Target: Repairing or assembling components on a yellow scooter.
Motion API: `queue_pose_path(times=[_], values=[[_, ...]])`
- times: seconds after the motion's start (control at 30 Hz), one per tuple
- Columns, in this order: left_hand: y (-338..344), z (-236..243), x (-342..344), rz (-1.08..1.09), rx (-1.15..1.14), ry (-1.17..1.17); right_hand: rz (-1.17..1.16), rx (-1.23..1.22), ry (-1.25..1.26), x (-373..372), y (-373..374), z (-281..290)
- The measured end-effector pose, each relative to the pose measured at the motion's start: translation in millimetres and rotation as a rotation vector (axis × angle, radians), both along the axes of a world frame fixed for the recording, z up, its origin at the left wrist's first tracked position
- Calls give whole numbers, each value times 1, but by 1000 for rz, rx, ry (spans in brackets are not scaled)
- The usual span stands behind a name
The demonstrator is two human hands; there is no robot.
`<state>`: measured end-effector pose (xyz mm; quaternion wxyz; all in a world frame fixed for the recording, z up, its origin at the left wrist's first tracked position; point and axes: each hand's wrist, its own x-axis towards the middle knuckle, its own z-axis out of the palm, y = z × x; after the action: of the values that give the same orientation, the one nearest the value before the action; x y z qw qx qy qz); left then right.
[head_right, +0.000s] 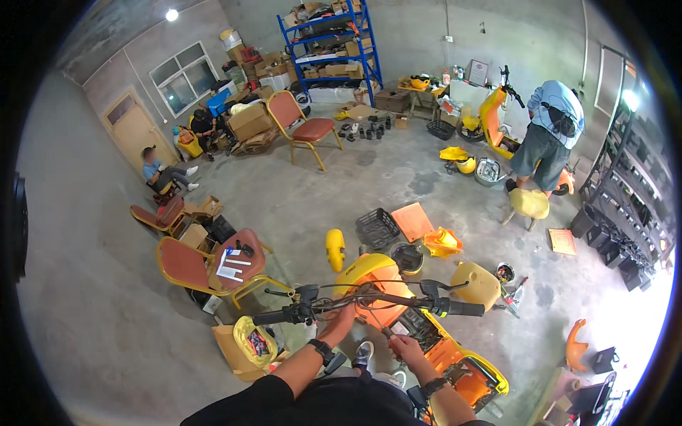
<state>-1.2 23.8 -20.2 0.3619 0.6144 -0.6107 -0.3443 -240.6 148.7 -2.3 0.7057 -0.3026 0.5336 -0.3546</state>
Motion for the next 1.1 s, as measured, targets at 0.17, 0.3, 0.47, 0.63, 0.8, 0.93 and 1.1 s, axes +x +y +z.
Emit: queue_pose_path(times=[0.17, 0.3, 0.47, 0.63, 0.8, 0.93, 1.1], values=[[5, 13, -12, 168, 101, 81, 43, -10, -12, -1, 5, 2], [-4, -18, -6, 240, 92, 103, 57, -6, -14, -3, 7, -1], [-7, -22, -1, 67, 10, -444, 55, 12, -6, -7, 9, -7], [-2, 25, -15, 191, 174, -106, 75, 29, -5, -10, 12, -7], [-5, 21, -16, 266, 149, -242, 60, -16, 4, -11, 20, -1], [-14, 0, -8, 208, 15, -200, 61, -31, 12, -11, 21, 7], [1, -15, -16, 269, 0, -198, 52, -80, 42, -4, 10, 12]])
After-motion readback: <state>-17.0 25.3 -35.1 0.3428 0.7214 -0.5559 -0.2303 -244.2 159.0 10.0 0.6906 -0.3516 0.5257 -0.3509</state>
